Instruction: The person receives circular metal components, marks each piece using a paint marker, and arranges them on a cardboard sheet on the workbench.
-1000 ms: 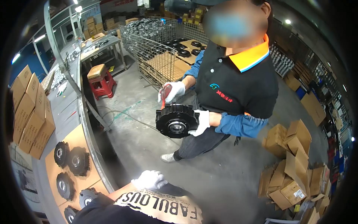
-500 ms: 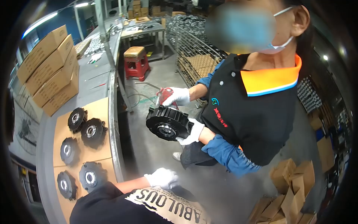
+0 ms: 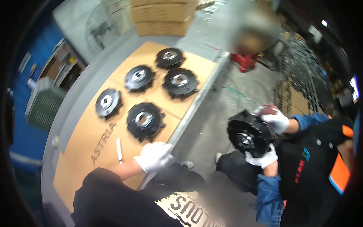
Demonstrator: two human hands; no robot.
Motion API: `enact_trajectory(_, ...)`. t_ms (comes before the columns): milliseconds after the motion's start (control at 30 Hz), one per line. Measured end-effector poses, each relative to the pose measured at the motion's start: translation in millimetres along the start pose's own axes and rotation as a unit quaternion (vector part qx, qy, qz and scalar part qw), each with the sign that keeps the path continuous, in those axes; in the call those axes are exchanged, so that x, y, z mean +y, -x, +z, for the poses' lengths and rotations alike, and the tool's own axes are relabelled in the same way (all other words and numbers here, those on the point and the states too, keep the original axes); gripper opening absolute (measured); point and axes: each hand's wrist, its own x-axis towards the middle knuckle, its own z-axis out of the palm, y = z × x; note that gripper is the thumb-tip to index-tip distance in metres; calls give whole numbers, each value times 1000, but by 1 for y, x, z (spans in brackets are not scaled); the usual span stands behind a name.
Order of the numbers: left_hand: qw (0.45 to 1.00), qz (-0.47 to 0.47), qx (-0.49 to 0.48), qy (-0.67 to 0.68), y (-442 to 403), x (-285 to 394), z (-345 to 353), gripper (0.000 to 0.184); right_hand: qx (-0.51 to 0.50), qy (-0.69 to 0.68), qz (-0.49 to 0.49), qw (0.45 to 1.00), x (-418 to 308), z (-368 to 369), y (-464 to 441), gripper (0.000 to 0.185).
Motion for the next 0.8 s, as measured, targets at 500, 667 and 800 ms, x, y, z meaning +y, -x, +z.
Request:
enact_trajectory(500,899,-379,217,36,139,-72,25,24,75,-320,-130,936,-163,119,42,12)
enact_trajectory(667,958,43,218,179,89,54,-14,16,-70,-570,-181,798,-244,23,46,36)
enact_trajectory(800,923,110,127,346,45,89,6,27,-17,-656,-113,746,-219,46,55,41)
